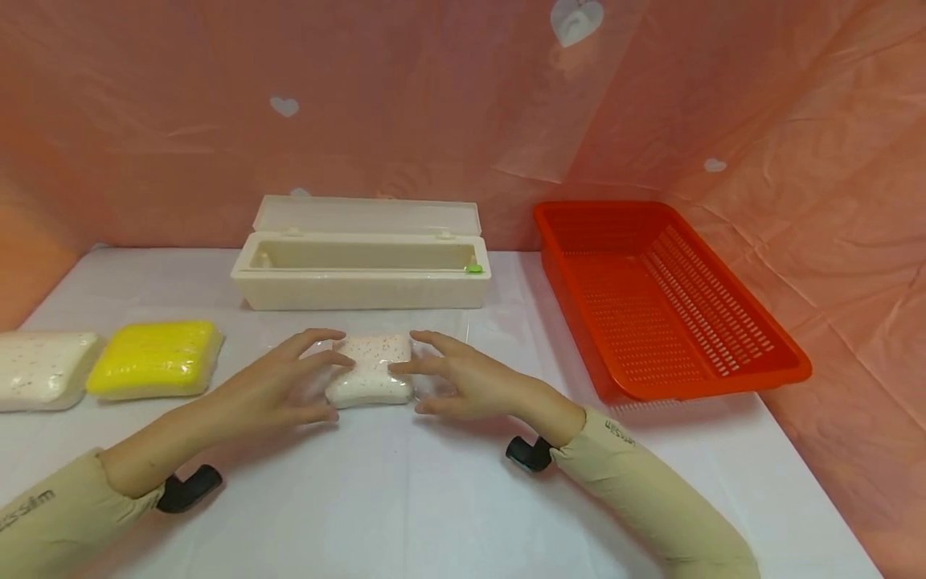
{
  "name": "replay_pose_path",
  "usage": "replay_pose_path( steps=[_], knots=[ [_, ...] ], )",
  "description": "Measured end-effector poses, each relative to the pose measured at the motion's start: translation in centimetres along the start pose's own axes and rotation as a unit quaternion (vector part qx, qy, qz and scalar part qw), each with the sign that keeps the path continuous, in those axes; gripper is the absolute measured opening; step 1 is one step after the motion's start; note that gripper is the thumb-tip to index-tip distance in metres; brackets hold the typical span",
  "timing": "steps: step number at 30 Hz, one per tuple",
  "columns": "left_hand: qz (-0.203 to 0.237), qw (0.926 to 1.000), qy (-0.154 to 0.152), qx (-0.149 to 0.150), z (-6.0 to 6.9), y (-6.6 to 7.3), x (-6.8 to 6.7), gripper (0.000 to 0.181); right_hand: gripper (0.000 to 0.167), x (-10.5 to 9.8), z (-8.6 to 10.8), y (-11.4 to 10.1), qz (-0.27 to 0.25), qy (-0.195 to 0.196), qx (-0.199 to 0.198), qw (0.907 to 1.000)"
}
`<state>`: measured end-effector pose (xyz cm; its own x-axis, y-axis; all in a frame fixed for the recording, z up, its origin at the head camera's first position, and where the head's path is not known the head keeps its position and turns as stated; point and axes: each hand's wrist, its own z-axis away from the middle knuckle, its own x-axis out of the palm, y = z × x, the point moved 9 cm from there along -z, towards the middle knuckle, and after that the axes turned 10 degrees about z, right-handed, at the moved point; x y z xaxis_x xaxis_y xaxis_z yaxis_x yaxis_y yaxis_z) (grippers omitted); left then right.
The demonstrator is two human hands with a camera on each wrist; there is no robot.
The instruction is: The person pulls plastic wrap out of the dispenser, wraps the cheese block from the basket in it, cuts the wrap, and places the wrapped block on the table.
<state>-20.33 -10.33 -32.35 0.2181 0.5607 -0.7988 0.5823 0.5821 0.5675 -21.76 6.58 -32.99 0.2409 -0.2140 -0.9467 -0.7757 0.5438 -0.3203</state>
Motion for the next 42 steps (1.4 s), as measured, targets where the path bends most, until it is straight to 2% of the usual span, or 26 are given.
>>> replay_pose_path(
  steps=[3, 8, 10, 14, 17, 20, 26, 30, 33, 36, 38, 42],
  knots=[
    [0.008, 0.9996, -0.027, -0.01, -0.5, -0.6, 0.9, 0.059, 0.052, 0.6, -0.6, -0.1, -0.009, -0.015, -0.016, 0.9997],
    [0.062, 0.9959, -0.059, -0.03, -1.6, -1.4, 1.9, 0.057, 0.046, 1.1, -1.8, 0.0, -0.027, -0.026, -0.034, 0.9987],
    [0.085, 0.9934, -0.067, -0.038, -1.9, -1.7, 2.1, 0.055, 0.045, 1.2, -2.4, 0.1, -0.03, -0.024, -0.031, 0.9988],
    [0.099, 0.9917, -0.068, -0.045, -1.9, -2.1, 2.2, 0.051, 0.044, 1.3, -3.1, 0.5, -0.041, -0.021, -0.003, 0.9989],
    [0.119, 0.99, -0.056, -0.05, -1.5, -2.2, 2.1, 0.048, 0.043, 1.3, -3.1, 0.8, -0.06, -0.014, 0.01, 0.998],
    [0.142, 0.988, -0.036, -0.048, -1.0, -2.1, 1.7, 0.048, 0.044, 1.2, -2.7, 1.1, -0.1, -0.005, 0.005, 0.995],
    [0.185, 0.9827, 0.009, -0.007, -0.8, -1.5, 0.2, 0.058, 0.046, 0.6, -1.9, 2.0, -0.197, 0.008, -0.01, 0.9804],
    [0.196, 0.9797, 0.039, 0.01, -1.3, -1.5, -0.5, 0.053, 0.04, 0.2, -2.2, 3.0, -0.238, 0.029, 0.013, 0.9706],
    [0.173, 0.9828, 0.063, 0.005, -1.7, -1.9, -0.8, 0.045, 0.033, 0.1, -2.6, 3.8, -0.264, 0.042, 0.047, 0.9624],
    [0.16, 0.9836, 0.08, -0.022, -2.0, -2.6, -1.1, 0.04, 0.026, 0.1, -3.1, 4.5, -0.271, 0.056, 0.086, 0.957],
    [0.164, 0.9814, 0.08, -0.059, -2.2, -3.2, -1.1, 0.036, 0.023, 0.0, -3.5, 5.0, -0.269, 0.067, 0.112, 0.9543],
    [0.197, 0.9672, 0.057, -0.15, -2.7, -4.8, -0.8, 0.03, 0.029, -0.1, -4.6, 6.0, -0.274, 0.078, 0.157, 0.9456]
  ],
)
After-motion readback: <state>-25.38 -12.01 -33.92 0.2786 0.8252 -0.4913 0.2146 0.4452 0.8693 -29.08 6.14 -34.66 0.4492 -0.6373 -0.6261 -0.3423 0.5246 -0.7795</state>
